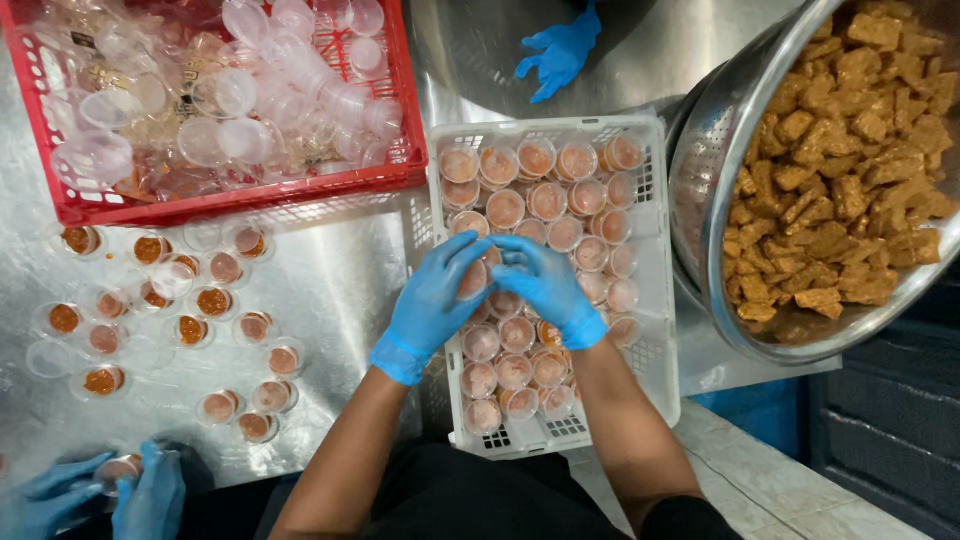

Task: The person picks up small plastic cups of sauce from a stainless steel table, places a clear lid on each cup, presses the lids on, and stacks the sealed cups into a white plastic crate. A coworker across the table also caps cups while large bowls of fried food sit beside the work area.

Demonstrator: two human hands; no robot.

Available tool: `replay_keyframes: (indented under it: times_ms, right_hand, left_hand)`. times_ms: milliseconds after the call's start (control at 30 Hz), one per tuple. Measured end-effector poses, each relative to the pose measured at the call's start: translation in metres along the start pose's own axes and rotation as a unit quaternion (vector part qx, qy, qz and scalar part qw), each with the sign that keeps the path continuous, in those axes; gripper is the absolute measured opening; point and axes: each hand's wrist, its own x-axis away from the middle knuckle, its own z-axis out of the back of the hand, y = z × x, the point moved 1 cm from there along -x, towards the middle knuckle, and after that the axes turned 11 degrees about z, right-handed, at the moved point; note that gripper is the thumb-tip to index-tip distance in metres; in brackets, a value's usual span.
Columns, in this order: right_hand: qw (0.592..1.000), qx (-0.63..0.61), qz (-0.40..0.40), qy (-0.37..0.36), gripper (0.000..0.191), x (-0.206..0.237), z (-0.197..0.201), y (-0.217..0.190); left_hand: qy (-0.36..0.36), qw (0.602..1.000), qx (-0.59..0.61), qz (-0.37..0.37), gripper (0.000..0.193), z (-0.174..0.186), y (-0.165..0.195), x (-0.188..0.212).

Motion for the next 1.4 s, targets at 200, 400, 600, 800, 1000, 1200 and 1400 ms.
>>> replay_keyframes:
  times_ms: [200,400,600,800,1000,1200,1400]
  right_hand:
    - [0.993,0.006,0.016,0.116,0.044,-0.048,0.011,0.040]
    - [0.934,0.289,0.103,0.183,0.040,-0.079,-0.004,0.031]
    - [0.978,0.160,0.028,0.131,0.034,-0.022,0.009,0.011]
    - [0.997,0.033,0.018,0.070,0.045,-0.017,0.024,0.039]
    - [0.899,0.371,0.107,0.207,0.044,-0.063,0.051,0.064]
    - [0.898,0.346,0.137,0.237,0.044,-0.072,0.032,0.078]
    - [0.853,0.368,0.241,0.283,0.022,-0.042,0.001,0.039]
  left_hand:
    - [0.083,0.996,-0.001,0.030,0.069,-0.001,-0.006,-0.003]
    - [0.108,0.993,-0.023,0.045,0.075,-0.002,0.003,0.008]
    - [0.057,0.998,-0.040,-0.003,0.078,-0.022,0.012,-0.009]
    - [0.002,0.999,-0.046,-0.019,0.090,-0.045,0.021,-0.024]
    - [0.129,0.989,-0.042,0.061,0.073,0.002,-0.005,0.079]
    - [0.211,0.950,-0.066,0.220,0.053,0.034,-0.038,0.245]
    - [0.295,0.895,-0.082,0.325,0.047,0.046,-0.071,0.356]
